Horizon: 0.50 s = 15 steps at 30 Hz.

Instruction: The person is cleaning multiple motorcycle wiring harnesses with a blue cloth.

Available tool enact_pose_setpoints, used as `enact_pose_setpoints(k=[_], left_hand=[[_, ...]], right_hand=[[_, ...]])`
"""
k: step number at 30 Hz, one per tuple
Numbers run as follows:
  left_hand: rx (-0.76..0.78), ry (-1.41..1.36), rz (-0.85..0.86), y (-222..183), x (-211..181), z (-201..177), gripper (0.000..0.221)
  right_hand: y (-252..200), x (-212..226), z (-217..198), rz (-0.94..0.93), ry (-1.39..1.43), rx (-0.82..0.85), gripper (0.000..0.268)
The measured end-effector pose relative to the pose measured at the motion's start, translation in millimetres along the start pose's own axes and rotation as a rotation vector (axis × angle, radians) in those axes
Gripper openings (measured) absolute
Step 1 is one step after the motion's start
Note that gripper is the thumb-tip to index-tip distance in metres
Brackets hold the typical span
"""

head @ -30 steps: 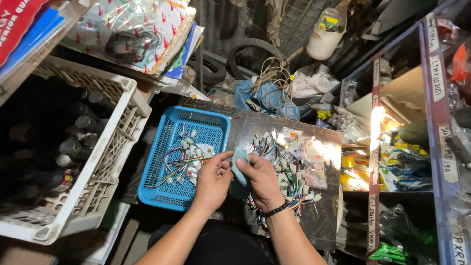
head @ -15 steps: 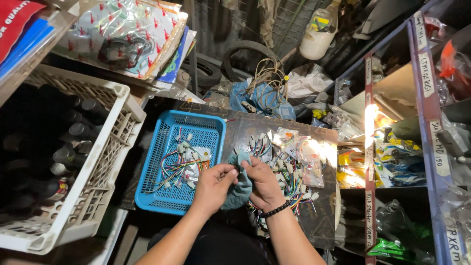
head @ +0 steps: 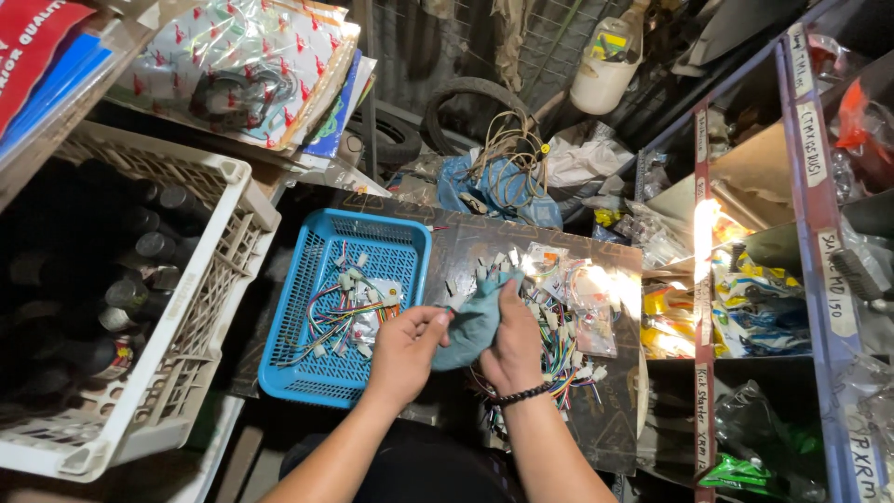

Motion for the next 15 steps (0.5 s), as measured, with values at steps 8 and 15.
enact_pose_setpoints(k=[8,15], left_hand=[[-0.023,-0.019,-0.006,2,6,-3,0.019],[0.039,0.028,-0.020,7,5,9,0.015]], right_hand=[[-13,-32,22,0.130,-0.025,0.185,0.024],[-8,-24,13,0.082,0.072,0.025,0.025]])
Point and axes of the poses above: each hand's wrist, its own y-axis towards the middle knuckle, its own z-axis out of the palm, x = y × z, the point moved 9 cm from there along y, towards the middle knuckle, and after that the axes turned 14 degrees about x, right-handed, at the moved point
